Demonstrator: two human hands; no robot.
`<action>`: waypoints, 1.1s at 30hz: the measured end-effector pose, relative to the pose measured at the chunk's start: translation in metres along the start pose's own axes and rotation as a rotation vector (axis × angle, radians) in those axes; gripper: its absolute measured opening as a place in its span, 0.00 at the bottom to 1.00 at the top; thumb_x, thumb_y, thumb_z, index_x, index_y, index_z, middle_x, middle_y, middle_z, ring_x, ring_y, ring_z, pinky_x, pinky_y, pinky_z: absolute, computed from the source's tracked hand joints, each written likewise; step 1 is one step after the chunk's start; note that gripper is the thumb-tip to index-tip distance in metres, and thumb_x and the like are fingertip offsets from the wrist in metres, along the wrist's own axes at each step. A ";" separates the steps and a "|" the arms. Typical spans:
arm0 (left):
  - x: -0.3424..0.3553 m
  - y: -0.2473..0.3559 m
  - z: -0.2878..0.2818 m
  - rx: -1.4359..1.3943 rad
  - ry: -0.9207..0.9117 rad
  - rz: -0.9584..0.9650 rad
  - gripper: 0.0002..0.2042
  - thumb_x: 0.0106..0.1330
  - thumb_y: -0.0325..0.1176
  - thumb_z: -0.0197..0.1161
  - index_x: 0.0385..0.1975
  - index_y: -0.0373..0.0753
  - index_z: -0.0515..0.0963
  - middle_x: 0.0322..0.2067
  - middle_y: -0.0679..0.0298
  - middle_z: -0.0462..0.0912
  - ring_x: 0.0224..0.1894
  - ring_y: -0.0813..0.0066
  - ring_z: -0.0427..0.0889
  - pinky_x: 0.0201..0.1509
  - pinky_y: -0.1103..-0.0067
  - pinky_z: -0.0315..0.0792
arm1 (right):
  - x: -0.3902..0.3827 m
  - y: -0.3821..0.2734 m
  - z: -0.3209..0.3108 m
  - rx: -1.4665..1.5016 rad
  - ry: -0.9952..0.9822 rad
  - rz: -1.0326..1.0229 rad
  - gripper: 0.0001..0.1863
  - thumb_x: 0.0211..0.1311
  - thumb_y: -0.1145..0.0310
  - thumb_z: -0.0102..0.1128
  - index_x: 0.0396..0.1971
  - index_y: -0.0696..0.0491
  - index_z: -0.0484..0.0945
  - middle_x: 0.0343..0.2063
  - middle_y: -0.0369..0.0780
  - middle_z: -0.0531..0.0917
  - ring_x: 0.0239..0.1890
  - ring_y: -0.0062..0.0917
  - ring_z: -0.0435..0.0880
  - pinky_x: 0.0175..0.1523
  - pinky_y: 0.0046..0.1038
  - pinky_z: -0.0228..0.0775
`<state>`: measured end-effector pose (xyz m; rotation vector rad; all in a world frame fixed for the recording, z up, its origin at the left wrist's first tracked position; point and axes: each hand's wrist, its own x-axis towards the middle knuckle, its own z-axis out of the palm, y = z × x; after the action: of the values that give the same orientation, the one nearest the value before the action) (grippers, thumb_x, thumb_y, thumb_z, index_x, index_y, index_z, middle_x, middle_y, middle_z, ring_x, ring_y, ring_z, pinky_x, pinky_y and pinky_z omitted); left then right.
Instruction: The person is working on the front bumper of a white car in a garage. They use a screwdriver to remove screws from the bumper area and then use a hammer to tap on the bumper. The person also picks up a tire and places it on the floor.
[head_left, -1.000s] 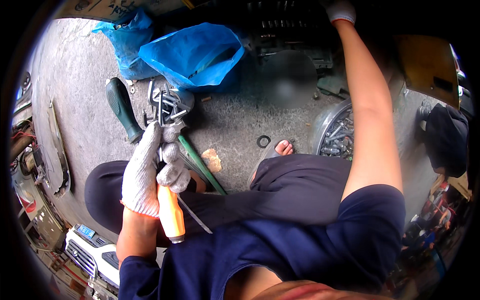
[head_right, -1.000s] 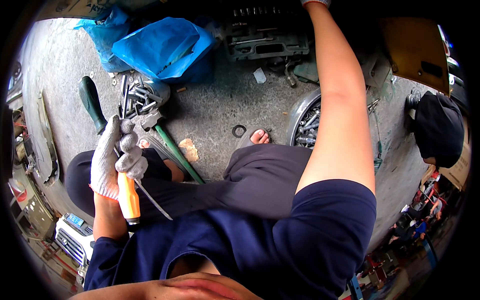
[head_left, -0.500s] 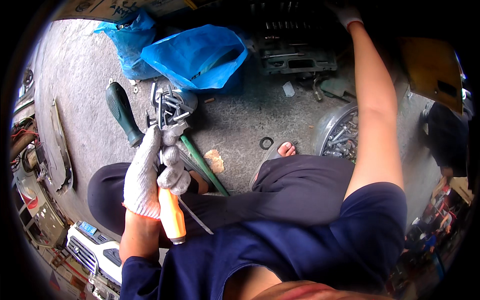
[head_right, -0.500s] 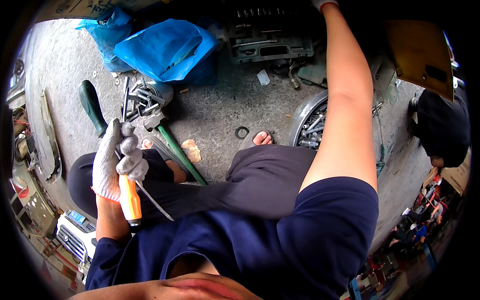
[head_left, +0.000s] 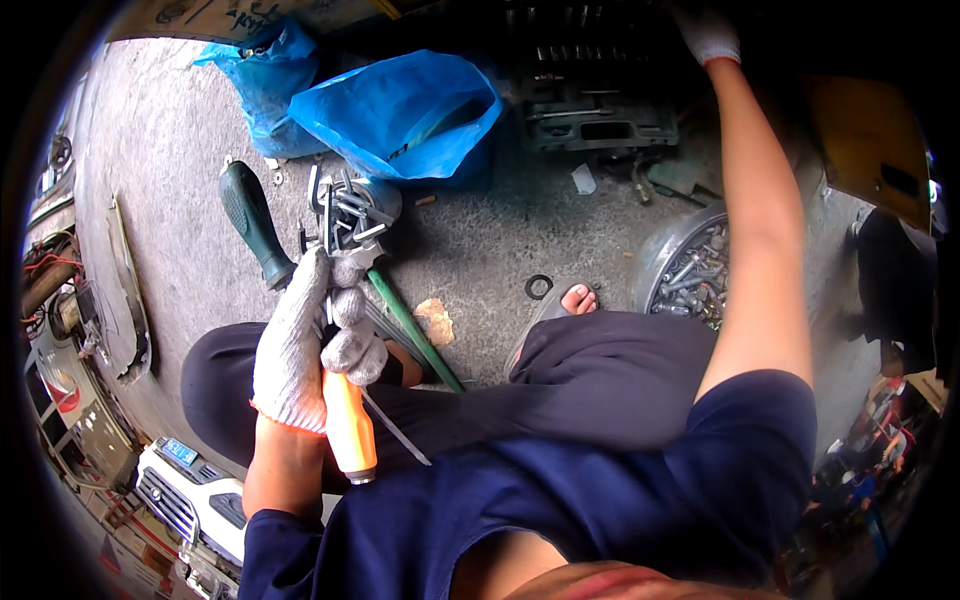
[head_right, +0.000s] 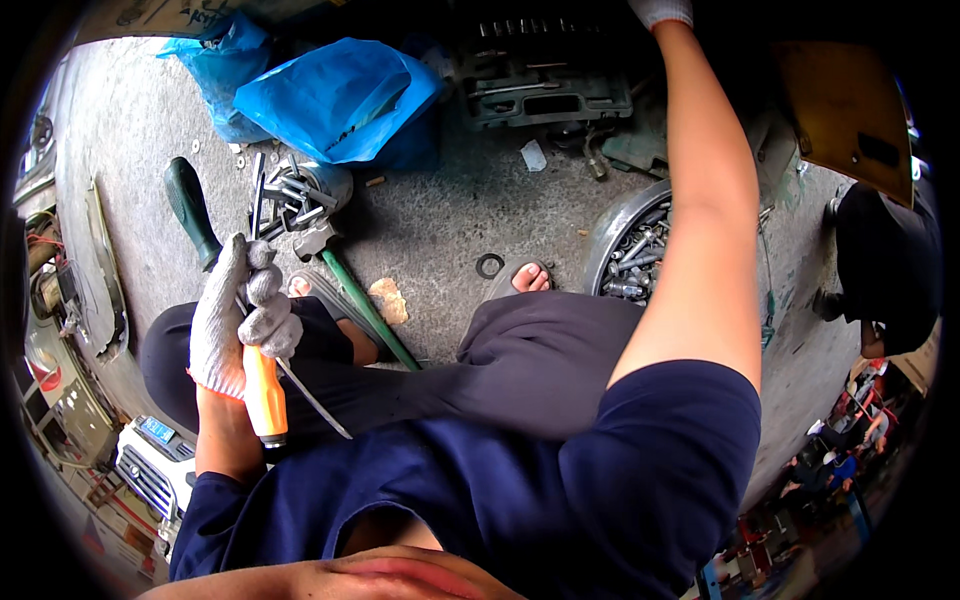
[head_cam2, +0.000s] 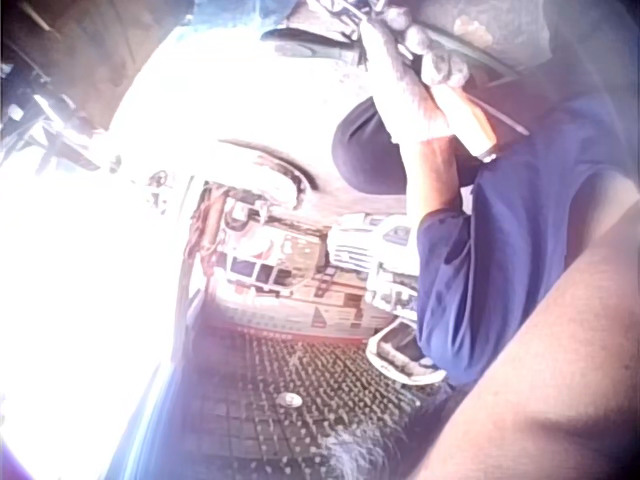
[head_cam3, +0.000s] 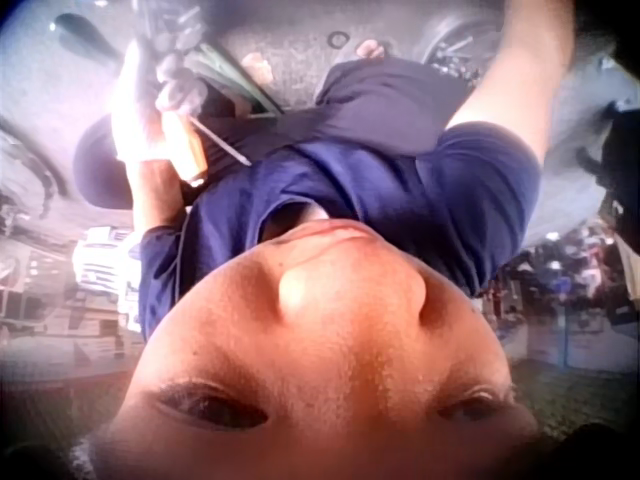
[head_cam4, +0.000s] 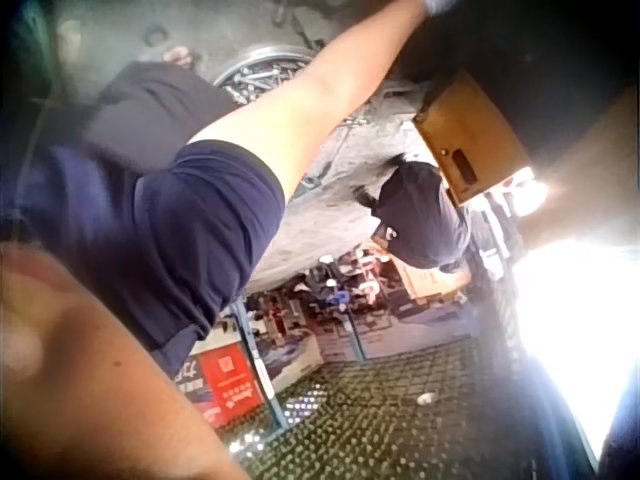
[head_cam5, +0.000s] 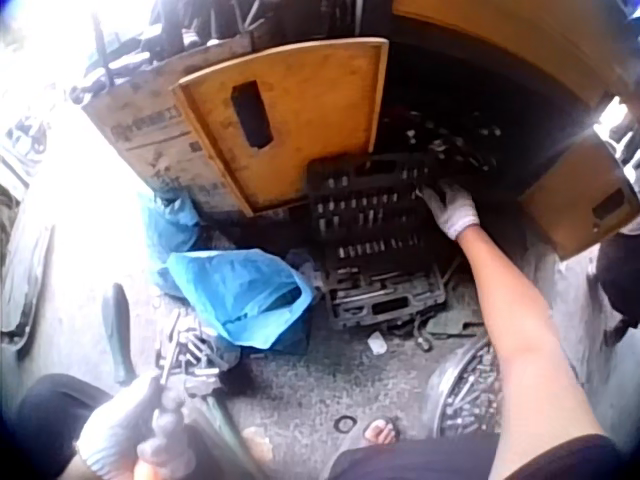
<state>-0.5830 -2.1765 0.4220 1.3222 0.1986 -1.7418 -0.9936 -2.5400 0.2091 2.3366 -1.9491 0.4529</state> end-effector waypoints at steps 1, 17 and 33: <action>-0.001 0.001 0.000 0.002 0.000 0.000 0.16 0.77 0.45 0.44 0.39 0.41 0.74 0.20 0.73 0.74 0.11 0.85 0.65 0.15 0.83 0.62 | -0.009 -0.013 -0.007 -0.019 -0.085 -0.038 0.37 0.54 0.42 0.62 0.59 0.50 0.72 0.58 0.51 0.74 0.61 0.45 0.71 0.64 0.38 0.64; -0.010 -0.002 -0.005 0.027 -0.039 0.001 0.15 0.76 0.45 0.47 0.40 0.39 0.75 0.20 0.71 0.75 0.11 0.84 0.65 0.15 0.81 0.63 | -0.043 -0.067 0.024 0.075 -0.897 -0.202 0.30 0.54 0.48 0.64 0.51 0.54 0.79 0.49 0.48 0.82 0.51 0.40 0.81 0.57 0.34 0.71; -0.015 -0.002 -0.009 -0.004 -0.064 -0.034 0.14 0.75 0.45 0.49 0.38 0.41 0.75 0.20 0.70 0.75 0.11 0.82 0.66 0.16 0.80 0.65 | -0.047 -0.090 0.001 -0.207 -0.820 -0.346 0.20 0.50 0.58 0.59 0.43 0.50 0.83 0.46 0.47 0.82 0.47 0.43 0.81 0.53 0.38 0.74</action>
<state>-0.5778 -2.1616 0.4305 1.2643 0.1893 -1.8087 -0.9130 -2.4778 0.2083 2.8702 -1.5995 -0.8093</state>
